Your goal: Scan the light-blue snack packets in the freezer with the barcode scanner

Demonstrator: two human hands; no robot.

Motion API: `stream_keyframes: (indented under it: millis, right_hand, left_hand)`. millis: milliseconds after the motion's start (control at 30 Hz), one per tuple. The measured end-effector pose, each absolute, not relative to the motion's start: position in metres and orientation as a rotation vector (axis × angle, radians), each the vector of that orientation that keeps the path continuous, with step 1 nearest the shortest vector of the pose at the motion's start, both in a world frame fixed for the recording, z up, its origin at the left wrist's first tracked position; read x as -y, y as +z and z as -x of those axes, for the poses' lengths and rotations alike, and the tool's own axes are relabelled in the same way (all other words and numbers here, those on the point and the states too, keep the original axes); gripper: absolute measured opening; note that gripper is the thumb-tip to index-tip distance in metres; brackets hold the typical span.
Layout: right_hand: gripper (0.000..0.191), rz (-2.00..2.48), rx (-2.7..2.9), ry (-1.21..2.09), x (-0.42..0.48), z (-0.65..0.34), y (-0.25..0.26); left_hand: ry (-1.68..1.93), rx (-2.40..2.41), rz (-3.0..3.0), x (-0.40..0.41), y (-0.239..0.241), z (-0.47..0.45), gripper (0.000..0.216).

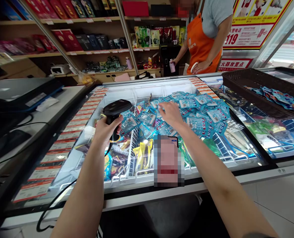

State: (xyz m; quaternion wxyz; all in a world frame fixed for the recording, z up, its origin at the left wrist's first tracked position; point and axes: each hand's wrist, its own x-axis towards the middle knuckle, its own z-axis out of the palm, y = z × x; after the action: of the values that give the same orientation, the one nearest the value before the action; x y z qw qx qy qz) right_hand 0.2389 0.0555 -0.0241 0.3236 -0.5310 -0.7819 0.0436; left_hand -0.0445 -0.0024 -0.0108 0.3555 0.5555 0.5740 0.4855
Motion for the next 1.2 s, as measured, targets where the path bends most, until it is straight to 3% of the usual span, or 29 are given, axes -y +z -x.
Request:
stream_keyframes:
  millis: [267,467,600,700,833,1000,1200]
  right_hand:
    - [0.038,1.302,2.392,0.304,-0.084,-0.206,-0.023]
    - [0.06,1.342,2.486,0.29,-0.099,-0.187,-0.035]
    - [0.059,1.442,2.457,0.318,-0.103,-0.178,-0.035]
    - [0.053,1.486,2.28,0.355,-0.103,-0.178,-0.033]
    - [0.025,1.407,1.833,0.546,-0.099,-0.194,-0.029]
    - [0.03,1.17,1.267,0.959,-0.077,-0.228,-0.035]
    - [0.038,1.041,1.046,1.037,-0.046,-0.254,-0.048]
  left_hand:
    - [1.259,-1.45,-1.418,0.001,-0.011,0.047,0.031]
    - [1.27,-1.455,-1.384,-0.002,-0.013,0.048,0.032]
    - [1.288,-1.467,-1.374,-0.003,-0.014,0.047,0.031]
    - [1.287,-1.479,-1.369,-0.003,-0.015,0.045,0.032]
    - [1.287,-1.524,-1.366,-0.003,-0.015,0.041,0.033]
    - [1.194,-1.485,-1.467,0.0,-0.012,0.037,0.035]
    - [0.939,-1.438,-1.669,0.009,-0.007,0.032,0.036]
